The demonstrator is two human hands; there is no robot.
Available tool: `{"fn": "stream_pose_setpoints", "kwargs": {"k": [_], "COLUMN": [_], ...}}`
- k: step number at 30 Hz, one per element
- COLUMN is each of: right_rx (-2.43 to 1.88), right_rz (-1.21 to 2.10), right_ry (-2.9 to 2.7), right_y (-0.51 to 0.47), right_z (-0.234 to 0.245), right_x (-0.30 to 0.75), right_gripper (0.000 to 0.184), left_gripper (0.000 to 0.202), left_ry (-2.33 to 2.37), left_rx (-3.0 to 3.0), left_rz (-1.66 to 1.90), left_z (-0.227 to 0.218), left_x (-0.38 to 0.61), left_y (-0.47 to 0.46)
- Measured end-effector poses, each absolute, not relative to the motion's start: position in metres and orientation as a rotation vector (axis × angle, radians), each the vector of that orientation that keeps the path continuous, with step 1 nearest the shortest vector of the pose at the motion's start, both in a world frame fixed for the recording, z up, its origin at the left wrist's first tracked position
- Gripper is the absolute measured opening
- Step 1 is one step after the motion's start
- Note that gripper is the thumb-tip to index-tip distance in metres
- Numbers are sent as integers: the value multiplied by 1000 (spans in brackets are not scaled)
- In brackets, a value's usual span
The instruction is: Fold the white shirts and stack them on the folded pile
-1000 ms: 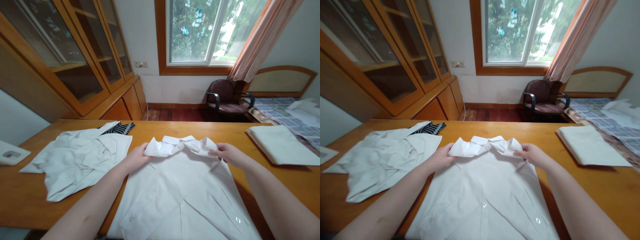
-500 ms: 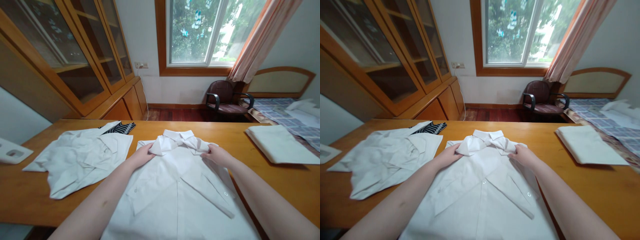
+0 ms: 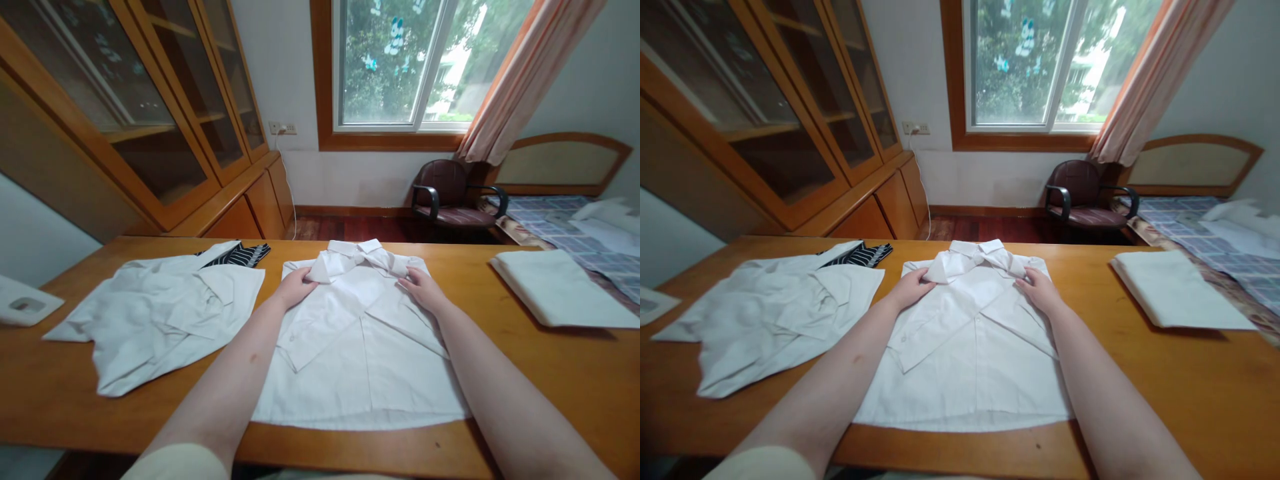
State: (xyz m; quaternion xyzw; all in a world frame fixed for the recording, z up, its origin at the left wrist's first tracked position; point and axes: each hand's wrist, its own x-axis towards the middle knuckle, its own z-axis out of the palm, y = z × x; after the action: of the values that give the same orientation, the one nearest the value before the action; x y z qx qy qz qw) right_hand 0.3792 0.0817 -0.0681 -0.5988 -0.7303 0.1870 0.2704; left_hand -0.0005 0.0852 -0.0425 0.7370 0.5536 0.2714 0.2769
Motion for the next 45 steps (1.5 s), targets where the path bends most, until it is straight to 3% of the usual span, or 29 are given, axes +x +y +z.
{"fn": "stream_pose_setpoints", "kwargs": {"k": [4, 12, 21, 26, 30, 35, 39, 45], "right_rx": [-1644, -1731, -1865, -1978, -1839, -1503, -1454, -1445], "right_rz": [554, 523, 425, 320, 312, 369, 588, 650], "right_ry": [-1803, -1434, -1619, -1840, -1884, -1806, -1592, -1392], "right_y": [79, 74, 71, 64, 63, 67, 69, 72], "right_z": [-64, -54, -50, -38, -39, -47, -51, -55], "right_x": [380, 386, 389, 383, 383, 384, 382, 388], "right_gripper": [35, 38, 29, 44, 48, 53, 52, 52], "left_gripper": [40, 40, 45, 53, 48, 55, 58, 59], "left_ry": [1440, 1416, 1526, 1562, 1519, 1500, 1393, 1228], "left_rx": [1866, 1680, 1946, 1887, 1841, 1816, 1708, 1509], "left_rz": [795, 1055, 692, 598, 734, 987, 1037, 987], "left_z": [-45, -52, -39, -35, -35, -38, -43, -38], "left_x": [-7, -29, -39, -35, -30, -20, -13, -14], "left_y": [86, 89, 83, 80, 77, 76, 77, 76]}}
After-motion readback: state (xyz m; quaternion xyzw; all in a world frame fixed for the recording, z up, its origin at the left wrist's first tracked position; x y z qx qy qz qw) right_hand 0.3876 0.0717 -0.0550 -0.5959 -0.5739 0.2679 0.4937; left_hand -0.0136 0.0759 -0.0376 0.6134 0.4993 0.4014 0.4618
